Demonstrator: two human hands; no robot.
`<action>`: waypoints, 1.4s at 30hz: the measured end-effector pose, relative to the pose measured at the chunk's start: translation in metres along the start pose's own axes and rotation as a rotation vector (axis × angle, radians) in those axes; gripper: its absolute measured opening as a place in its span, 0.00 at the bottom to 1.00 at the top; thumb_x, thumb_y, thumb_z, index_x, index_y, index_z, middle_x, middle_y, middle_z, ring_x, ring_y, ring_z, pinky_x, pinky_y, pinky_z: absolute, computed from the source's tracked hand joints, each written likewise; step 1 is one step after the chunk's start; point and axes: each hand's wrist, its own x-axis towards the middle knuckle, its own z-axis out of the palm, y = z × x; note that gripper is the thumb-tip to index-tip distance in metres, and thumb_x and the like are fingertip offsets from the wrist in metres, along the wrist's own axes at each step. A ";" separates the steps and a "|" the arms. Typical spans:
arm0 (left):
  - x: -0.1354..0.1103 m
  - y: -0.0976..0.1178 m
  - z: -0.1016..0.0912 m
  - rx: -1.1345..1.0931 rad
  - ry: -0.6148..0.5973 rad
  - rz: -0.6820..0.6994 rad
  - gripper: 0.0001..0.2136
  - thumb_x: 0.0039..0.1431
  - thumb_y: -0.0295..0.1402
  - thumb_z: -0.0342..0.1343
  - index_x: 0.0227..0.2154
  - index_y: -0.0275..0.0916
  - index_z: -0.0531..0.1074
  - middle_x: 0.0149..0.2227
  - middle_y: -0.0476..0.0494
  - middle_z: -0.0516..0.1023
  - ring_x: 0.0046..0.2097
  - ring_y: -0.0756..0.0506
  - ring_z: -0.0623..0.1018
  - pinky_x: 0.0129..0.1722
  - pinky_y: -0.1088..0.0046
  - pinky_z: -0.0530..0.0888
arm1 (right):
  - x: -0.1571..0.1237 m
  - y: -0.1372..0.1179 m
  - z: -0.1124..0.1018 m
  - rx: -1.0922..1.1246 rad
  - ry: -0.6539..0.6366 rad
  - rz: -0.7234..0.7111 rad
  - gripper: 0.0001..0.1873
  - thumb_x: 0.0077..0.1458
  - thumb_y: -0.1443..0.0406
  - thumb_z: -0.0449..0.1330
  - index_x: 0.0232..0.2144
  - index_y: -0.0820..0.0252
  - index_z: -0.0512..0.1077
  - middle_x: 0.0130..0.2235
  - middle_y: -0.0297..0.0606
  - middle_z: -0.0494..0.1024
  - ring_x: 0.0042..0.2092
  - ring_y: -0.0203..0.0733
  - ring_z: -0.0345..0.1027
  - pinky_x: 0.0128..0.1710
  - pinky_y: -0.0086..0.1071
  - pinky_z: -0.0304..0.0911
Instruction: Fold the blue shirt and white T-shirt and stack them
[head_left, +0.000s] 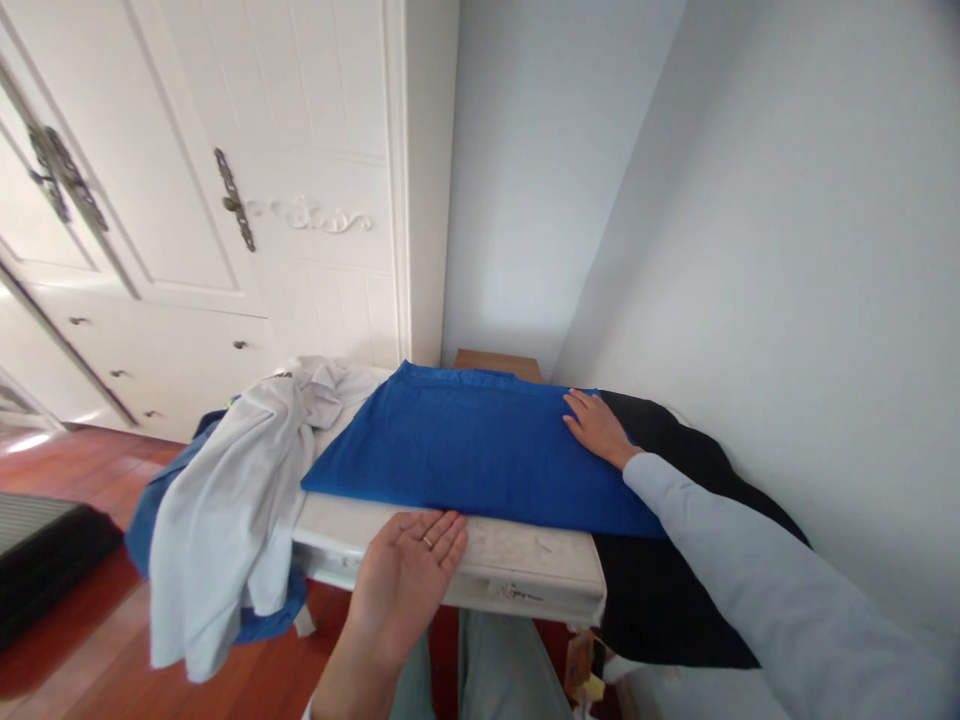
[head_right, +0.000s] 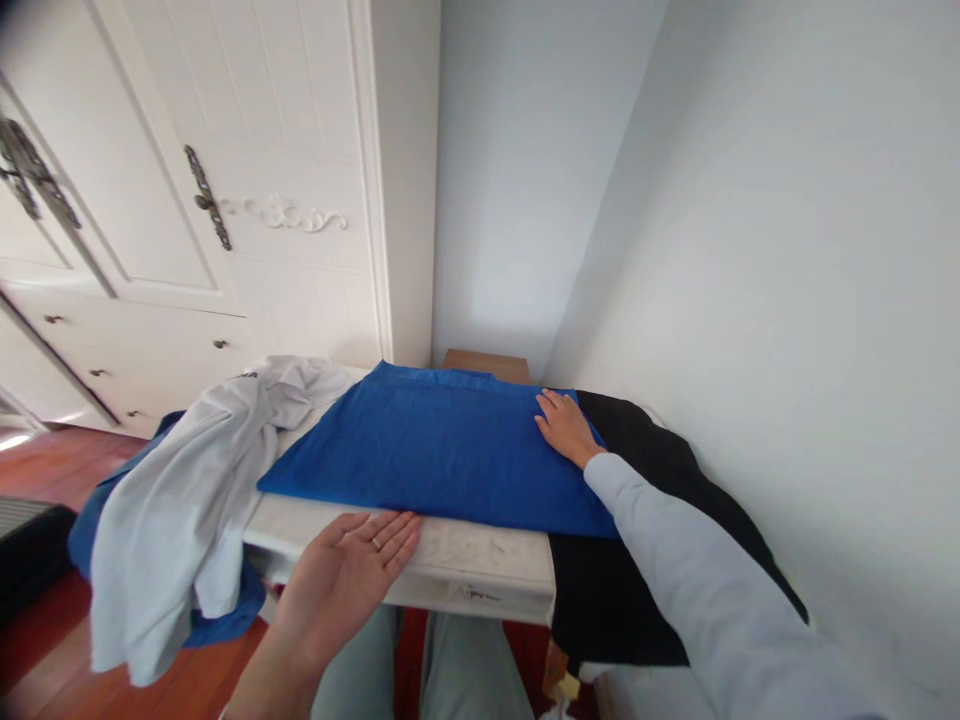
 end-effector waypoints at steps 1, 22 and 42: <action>0.005 -0.001 0.006 0.019 -0.007 -0.017 0.20 0.55 0.27 0.49 0.52 0.36 0.67 0.45 0.29 0.77 0.46 0.38 0.82 0.43 0.61 0.81 | -0.005 -0.015 -0.007 0.126 0.022 -0.022 0.27 0.64 0.54 0.49 0.59 0.60 0.69 0.63 0.51 0.68 0.66 0.53 0.58 0.67 0.53 0.49; 0.043 0.022 0.036 0.020 -0.133 0.009 0.11 0.68 0.29 0.46 0.32 0.34 0.71 0.29 0.38 0.76 0.31 0.46 0.79 0.32 0.70 0.81 | -0.128 -0.113 -0.012 2.019 0.022 0.711 0.24 0.38 0.81 0.58 0.35 0.52 0.77 0.40 0.29 0.83 0.48 0.43 0.77 0.58 0.44 0.69; 0.054 0.078 0.011 -0.150 0.108 0.692 0.07 0.52 0.22 0.53 0.26 0.40 0.70 0.29 0.52 0.76 0.35 0.52 0.77 0.39 0.79 0.74 | -0.030 0.037 -0.061 1.516 -0.359 0.979 0.28 0.70 0.53 0.44 0.52 0.69 0.72 0.33 0.48 0.84 0.31 0.46 0.79 0.43 0.38 0.73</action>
